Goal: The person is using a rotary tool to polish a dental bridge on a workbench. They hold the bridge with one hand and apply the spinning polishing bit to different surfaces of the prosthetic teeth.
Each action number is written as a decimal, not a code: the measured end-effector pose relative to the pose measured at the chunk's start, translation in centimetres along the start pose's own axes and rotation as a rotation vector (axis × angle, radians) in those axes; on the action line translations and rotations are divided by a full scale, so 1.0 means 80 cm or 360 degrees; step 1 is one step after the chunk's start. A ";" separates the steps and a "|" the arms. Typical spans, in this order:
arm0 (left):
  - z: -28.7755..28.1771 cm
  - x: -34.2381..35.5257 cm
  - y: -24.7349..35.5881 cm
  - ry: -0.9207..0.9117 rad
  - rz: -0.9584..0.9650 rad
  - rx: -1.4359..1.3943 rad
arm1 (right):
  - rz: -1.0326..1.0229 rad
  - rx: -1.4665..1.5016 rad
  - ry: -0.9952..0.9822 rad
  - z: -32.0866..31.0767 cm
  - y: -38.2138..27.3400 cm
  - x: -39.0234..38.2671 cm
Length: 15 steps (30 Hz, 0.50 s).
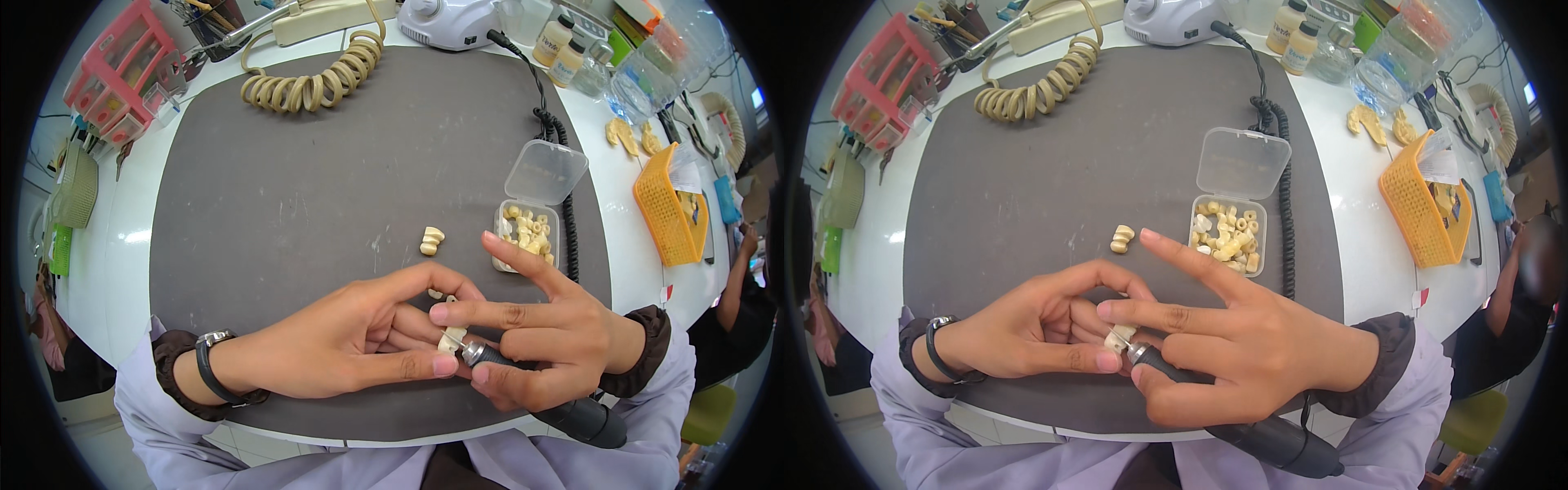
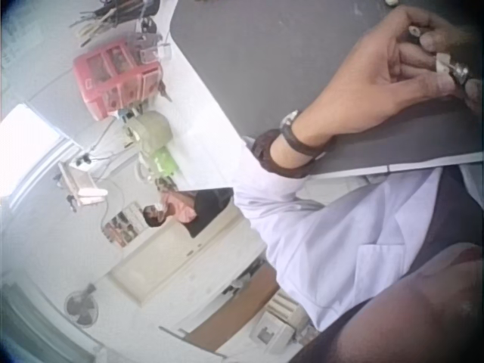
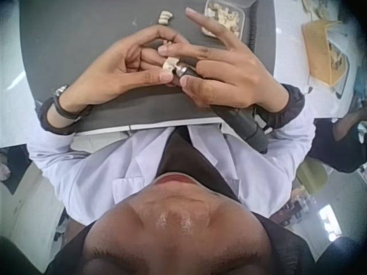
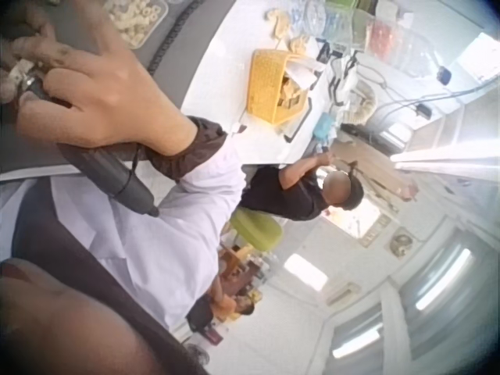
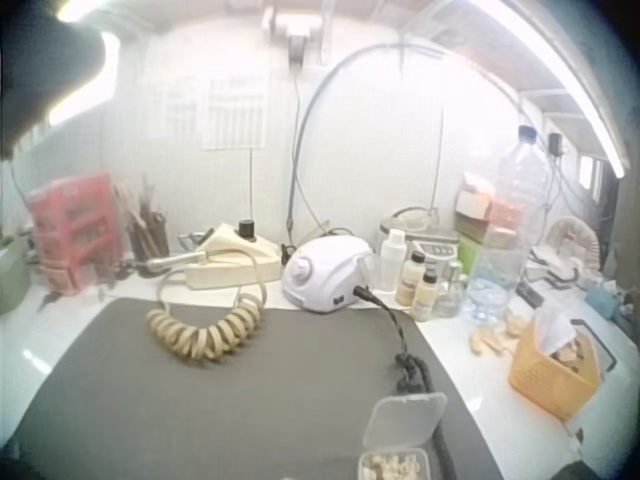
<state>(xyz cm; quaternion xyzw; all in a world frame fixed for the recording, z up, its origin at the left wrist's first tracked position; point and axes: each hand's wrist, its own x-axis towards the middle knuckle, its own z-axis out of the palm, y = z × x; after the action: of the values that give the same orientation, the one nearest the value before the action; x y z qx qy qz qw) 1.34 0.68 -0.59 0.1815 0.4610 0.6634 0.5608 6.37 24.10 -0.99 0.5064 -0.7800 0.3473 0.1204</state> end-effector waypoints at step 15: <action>0.001 -0.001 0.003 0.0061 -0.0045 0.0117 | 0.0036 0.0035 0.0039 0.003 -0.005 -0.001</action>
<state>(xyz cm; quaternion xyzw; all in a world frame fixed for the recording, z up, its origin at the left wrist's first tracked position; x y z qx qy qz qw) 1.30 0.68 -0.31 0.1826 0.4984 0.6412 0.5542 6.77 23.88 -1.01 0.4944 -0.7803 0.3634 0.1205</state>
